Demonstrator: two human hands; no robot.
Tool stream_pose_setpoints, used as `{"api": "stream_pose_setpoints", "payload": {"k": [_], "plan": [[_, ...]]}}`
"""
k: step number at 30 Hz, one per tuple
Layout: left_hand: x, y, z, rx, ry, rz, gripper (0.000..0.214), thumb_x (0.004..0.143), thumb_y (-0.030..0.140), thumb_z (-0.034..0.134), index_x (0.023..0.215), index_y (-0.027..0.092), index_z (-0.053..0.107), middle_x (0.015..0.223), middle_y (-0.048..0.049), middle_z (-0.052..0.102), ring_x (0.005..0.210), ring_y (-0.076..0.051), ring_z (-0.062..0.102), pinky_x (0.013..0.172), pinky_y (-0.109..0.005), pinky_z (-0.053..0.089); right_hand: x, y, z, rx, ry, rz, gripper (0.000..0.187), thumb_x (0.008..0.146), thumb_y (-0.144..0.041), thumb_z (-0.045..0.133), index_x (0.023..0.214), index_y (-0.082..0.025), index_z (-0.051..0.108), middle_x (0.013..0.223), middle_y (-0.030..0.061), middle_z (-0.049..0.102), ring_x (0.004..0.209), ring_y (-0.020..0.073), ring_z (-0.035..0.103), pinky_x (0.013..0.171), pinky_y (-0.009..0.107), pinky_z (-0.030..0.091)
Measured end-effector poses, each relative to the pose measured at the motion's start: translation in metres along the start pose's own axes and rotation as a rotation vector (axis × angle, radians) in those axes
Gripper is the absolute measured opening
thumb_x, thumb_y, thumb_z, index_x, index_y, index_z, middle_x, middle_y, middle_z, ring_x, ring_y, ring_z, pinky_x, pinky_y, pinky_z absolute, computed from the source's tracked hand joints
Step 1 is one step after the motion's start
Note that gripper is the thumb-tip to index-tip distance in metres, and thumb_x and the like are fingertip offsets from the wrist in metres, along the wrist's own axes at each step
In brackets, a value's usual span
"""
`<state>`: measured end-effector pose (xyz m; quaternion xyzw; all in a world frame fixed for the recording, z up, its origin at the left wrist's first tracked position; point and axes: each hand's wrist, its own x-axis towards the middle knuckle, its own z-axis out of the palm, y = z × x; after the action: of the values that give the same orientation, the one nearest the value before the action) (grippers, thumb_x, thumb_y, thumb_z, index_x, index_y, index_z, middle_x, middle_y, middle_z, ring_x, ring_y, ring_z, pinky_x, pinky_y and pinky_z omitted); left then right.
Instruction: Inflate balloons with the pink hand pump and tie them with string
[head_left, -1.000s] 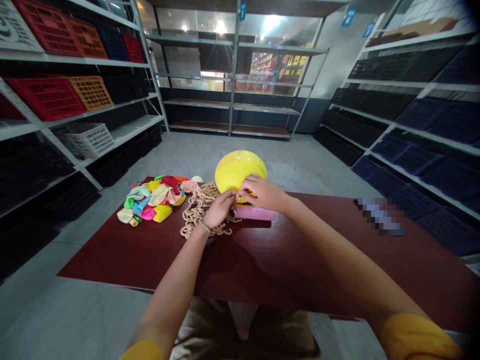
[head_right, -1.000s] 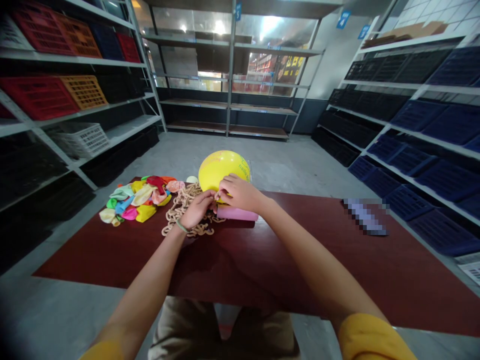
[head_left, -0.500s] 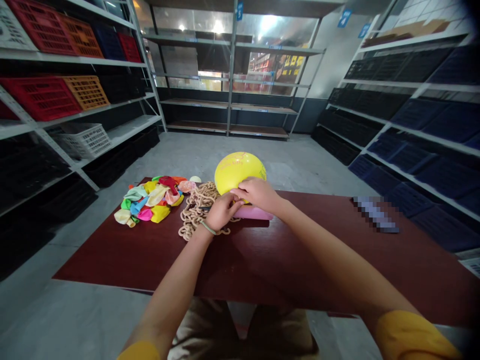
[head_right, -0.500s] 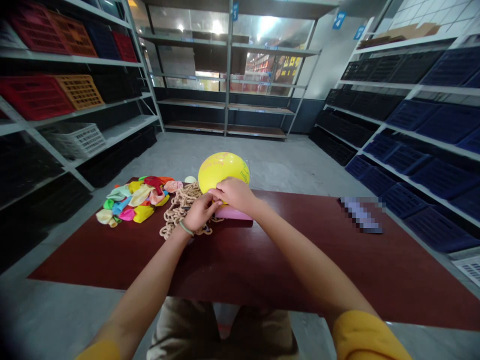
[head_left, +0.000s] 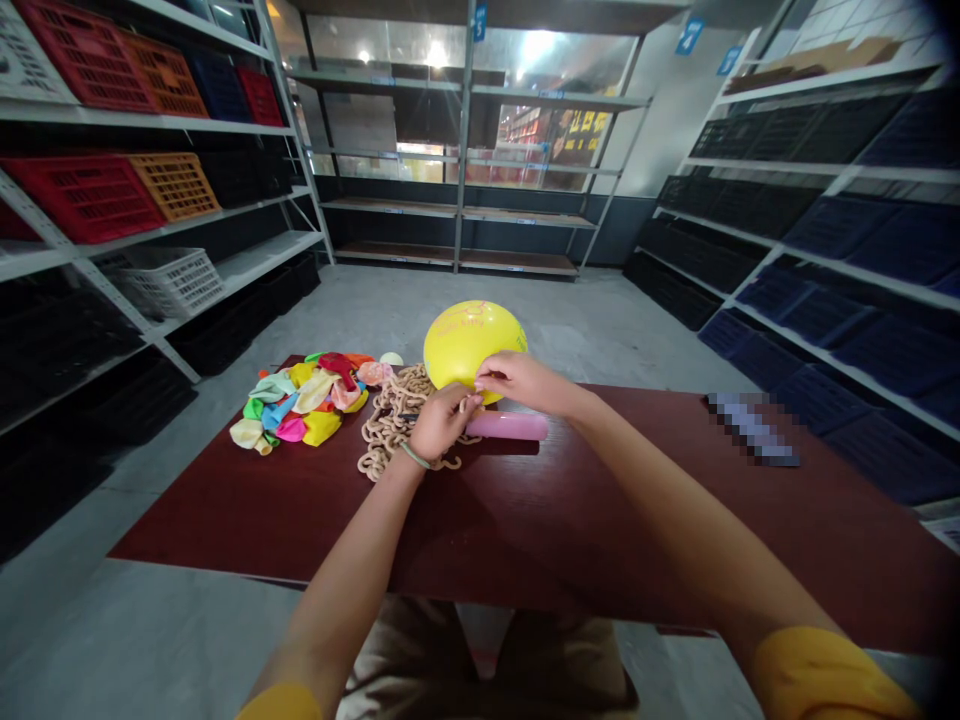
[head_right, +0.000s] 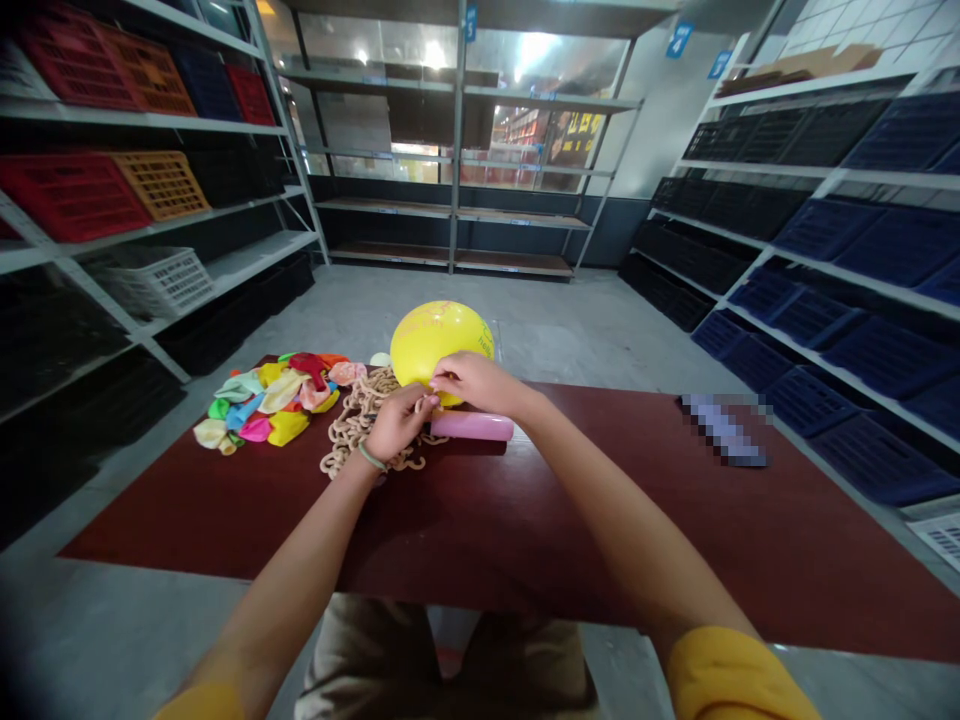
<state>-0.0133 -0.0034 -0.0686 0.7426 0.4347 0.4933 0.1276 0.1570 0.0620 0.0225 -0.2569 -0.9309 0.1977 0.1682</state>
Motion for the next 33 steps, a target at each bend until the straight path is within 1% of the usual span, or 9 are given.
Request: {"api": "stream_pose_setpoints", "payload": {"k": [5, 8, 10, 13, 18, 22, 26, 30, 33], "plan": [[0.001, 0.003, -0.001, -0.101, -0.005, -0.064, 0.038, 0.097, 0.043, 0.042, 0.076, 0.017, 0.060, 0.075, -0.0042, 0.060, 0.074, -0.017, 0.056, 0.072, -0.029, 0.042, -0.009, 0.005, -0.006, 0.071, 0.065, 0.010, 0.015, 0.090, -0.028, 0.055, 0.099, -0.021, 0.065, 0.094, 0.0032, 0.069, 0.081, 0.0144, 0.060, 0.073, 0.030, 0.046], [0.001, 0.002, -0.001, -0.138, 0.001, -0.111, 0.037, 0.097, 0.045, 0.043, 0.080, 0.017, 0.062, 0.074, -0.0040, 0.061, 0.075, -0.018, 0.058, 0.074, -0.029, 0.043, -0.015, 0.005, -0.007, -0.007, 0.083, -0.071, 0.024, 0.093, -0.025, 0.051, 0.114, -0.021, 0.061, 0.103, 0.0054, 0.066, 0.094, 0.0167, 0.058, 0.083, 0.033, 0.046], [0.001, 0.000, 0.000, -0.148, 0.006, -0.125, 0.037, 0.097, 0.045, 0.043, 0.082, 0.017, 0.062, 0.073, -0.0037, 0.062, 0.074, -0.018, 0.058, 0.074, -0.030, 0.043, -0.018, 0.003, -0.005, -0.084, 0.069, -0.141, 0.025, 0.093, -0.026, 0.052, 0.117, -0.021, 0.061, 0.108, 0.0069, 0.064, 0.102, 0.0187, 0.055, 0.089, 0.034, 0.043], [0.001, -0.003, 0.001, -0.160, 0.010, -0.120, 0.040, 0.098, 0.045, 0.040, 0.076, 0.018, 0.060, 0.071, -0.0031, 0.060, 0.072, -0.017, 0.057, 0.074, -0.030, 0.043, -0.020, -0.002, 0.000, -0.163, 0.081, -0.169, 0.023, 0.093, -0.031, 0.055, 0.112, -0.022, 0.063, 0.110, 0.0068, 0.062, 0.105, 0.0198, 0.052, 0.090, 0.034, 0.041], [0.000, -0.005, 0.003, -0.194, 0.025, -0.160, 0.043, 0.098, 0.046, 0.038, 0.073, 0.018, 0.058, 0.067, -0.0021, 0.059, 0.069, -0.016, 0.057, 0.075, -0.030, 0.043, -0.018, -0.001, 0.012, -0.210, 0.174, -0.145, 0.021, 0.097, -0.031, 0.046, 0.091, -0.021, 0.062, 0.094, 0.0038, 0.061, 0.092, 0.0175, 0.052, 0.083, 0.032, 0.040], [0.001, -0.006, 0.004, -0.247, 0.038, -0.232, 0.040, 0.097, 0.046, 0.041, 0.076, 0.018, 0.060, 0.063, -0.0007, 0.058, 0.066, -0.016, 0.058, 0.072, -0.029, 0.044, -0.020, 0.001, 0.028, -0.180, 0.329, -0.103, 0.022, 0.098, -0.030, 0.043, 0.087, -0.021, 0.059, 0.092, 0.0046, 0.060, 0.091, 0.0186, 0.051, 0.084, 0.034, 0.039], [0.002, -0.007, 0.006, -0.399, 0.054, -0.352, 0.039, 0.094, 0.050, 0.046, 0.077, 0.017, 0.060, 0.061, 0.0008, 0.057, 0.061, -0.015, 0.058, 0.066, -0.028, 0.046, -0.025, 0.000, 0.046, -0.126, 0.525, -0.049, 0.023, 0.097, -0.034, 0.044, 0.084, -0.022, 0.059, 0.087, 0.0048, 0.058, 0.089, 0.0200, 0.052, 0.083, 0.035, 0.040], [0.003, -0.007, 0.008, -0.551, 0.075, -0.442, 0.039, 0.088, 0.053, 0.054, 0.078, 0.016, 0.060, 0.062, 0.0021, 0.055, 0.058, -0.014, 0.058, 0.063, -0.027, 0.048, -0.026, 0.001, 0.059, -0.086, 0.593, -0.047, 0.020, 0.095, -0.034, 0.048, 0.083, -0.023, 0.058, 0.087, 0.0048, 0.060, 0.090, 0.0210, 0.053, 0.085, 0.038, 0.042], [0.003, -0.005, 0.009, -0.547, 0.050, -0.455, 0.040, 0.088, 0.054, 0.054, 0.077, 0.016, 0.059, 0.061, 0.0022, 0.055, 0.057, -0.013, 0.058, 0.062, -0.027, 0.048, -0.026, 0.004, 0.065, -0.059, 0.648, -0.007, 0.017, 0.094, -0.033, 0.048, 0.082, -0.024, 0.057, 0.085, 0.0045, 0.060, 0.089, 0.0211, 0.054, 0.084, 0.038, 0.042]]}}
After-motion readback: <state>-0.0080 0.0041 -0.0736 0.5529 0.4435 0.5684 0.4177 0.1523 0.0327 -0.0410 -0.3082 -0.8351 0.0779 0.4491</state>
